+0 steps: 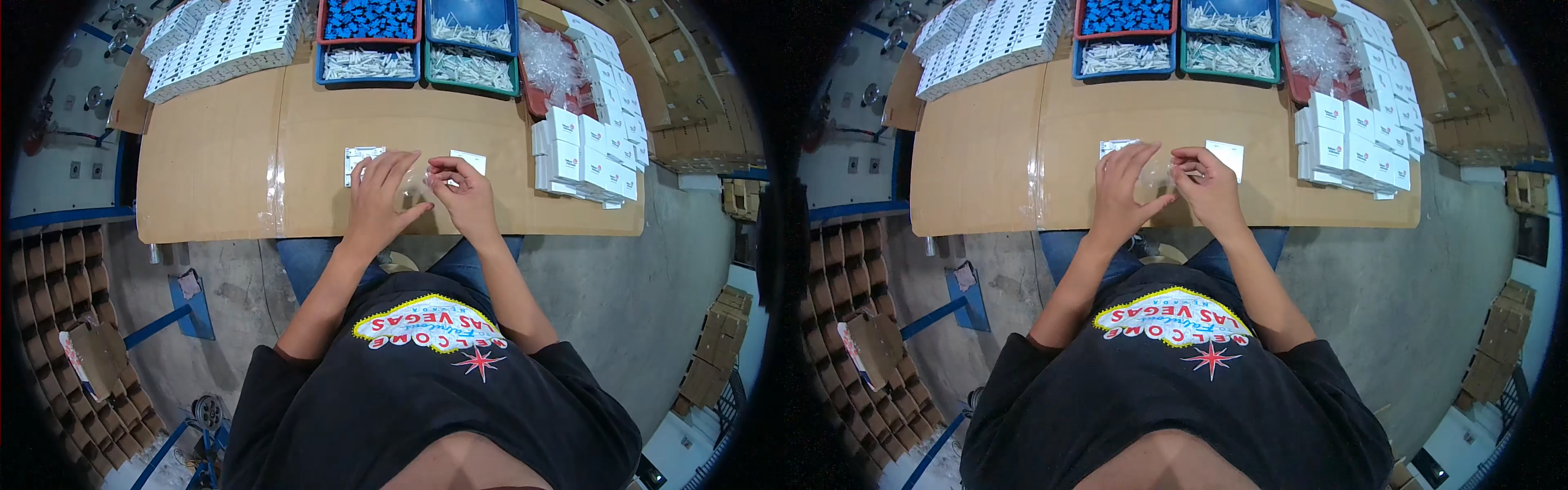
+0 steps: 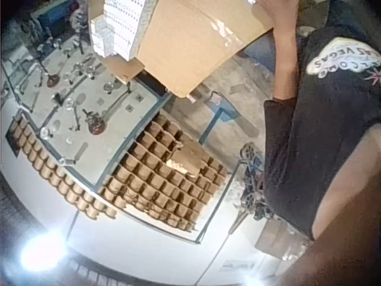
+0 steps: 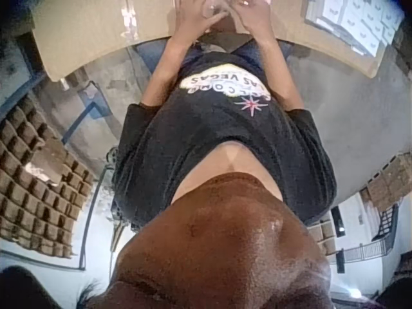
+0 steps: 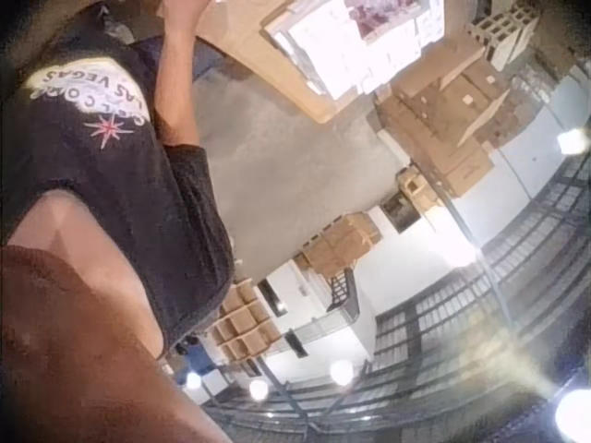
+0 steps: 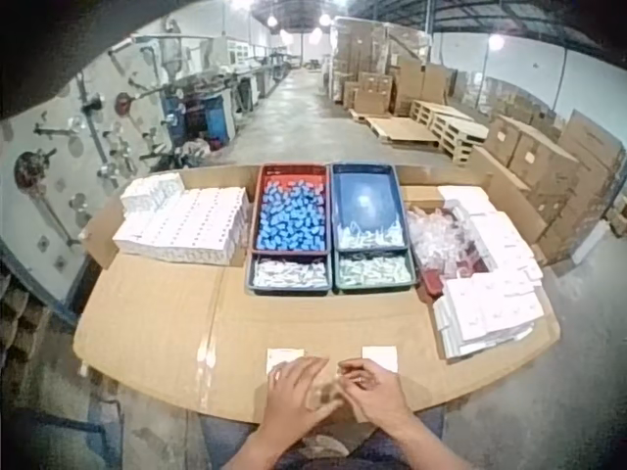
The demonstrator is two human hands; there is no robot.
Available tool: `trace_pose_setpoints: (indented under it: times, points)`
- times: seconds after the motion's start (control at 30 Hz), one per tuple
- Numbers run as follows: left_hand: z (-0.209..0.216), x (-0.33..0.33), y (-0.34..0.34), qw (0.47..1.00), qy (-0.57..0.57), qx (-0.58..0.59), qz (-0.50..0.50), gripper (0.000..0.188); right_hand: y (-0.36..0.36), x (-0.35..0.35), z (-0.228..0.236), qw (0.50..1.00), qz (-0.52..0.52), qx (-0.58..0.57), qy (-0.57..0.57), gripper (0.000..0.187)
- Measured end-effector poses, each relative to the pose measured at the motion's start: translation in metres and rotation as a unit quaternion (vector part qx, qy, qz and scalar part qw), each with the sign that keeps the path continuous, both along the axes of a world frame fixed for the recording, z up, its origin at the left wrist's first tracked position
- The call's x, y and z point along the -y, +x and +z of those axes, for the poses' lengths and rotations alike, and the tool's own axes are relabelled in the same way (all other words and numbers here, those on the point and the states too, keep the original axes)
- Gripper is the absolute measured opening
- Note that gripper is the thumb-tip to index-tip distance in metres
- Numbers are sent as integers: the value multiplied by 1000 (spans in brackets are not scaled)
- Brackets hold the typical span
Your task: The person opens a small white box and places a plastic bag containing white plastic components inside. They then add a blue plastic component to the bag and close the box. The process is repeated with a second box, showing a repetitive assembly and packing workflow.
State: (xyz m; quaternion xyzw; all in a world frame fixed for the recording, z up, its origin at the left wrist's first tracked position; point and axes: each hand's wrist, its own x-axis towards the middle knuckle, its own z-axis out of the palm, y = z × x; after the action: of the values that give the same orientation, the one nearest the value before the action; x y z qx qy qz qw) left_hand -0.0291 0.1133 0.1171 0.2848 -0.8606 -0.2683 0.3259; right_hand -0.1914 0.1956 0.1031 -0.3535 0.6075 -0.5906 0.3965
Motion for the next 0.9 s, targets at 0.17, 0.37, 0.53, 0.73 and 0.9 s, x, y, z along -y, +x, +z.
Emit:
trace_pose_setpoints:
  times: [0.17, 0.37, 0.53, 0.73, 0.9]
  points:
    - [-17, 2, 2, 1000, -10, 21, -12, 57, 6, 1, 9, 999, 31, -1, 39, 27]
    - [-17, 1, 0, 999, 11, 21, -21, 49, 4, -2, 2, 999, 18, 6, 44, 23]
    - [-29, 0, -2, 999, 28, -8, -16, 46, 0, -3, -4, 999, 37, -36, 9, 17]
    - [-28, 0, -2, 999, 34, -15, -26, 42, -5, -6, 8, 986, 87, -122, 68, 21]
    - [-30, 2, -3, 996, 62, -44, -40, 41, -7, -4, 15, 975, 160, -142, 55, 29]
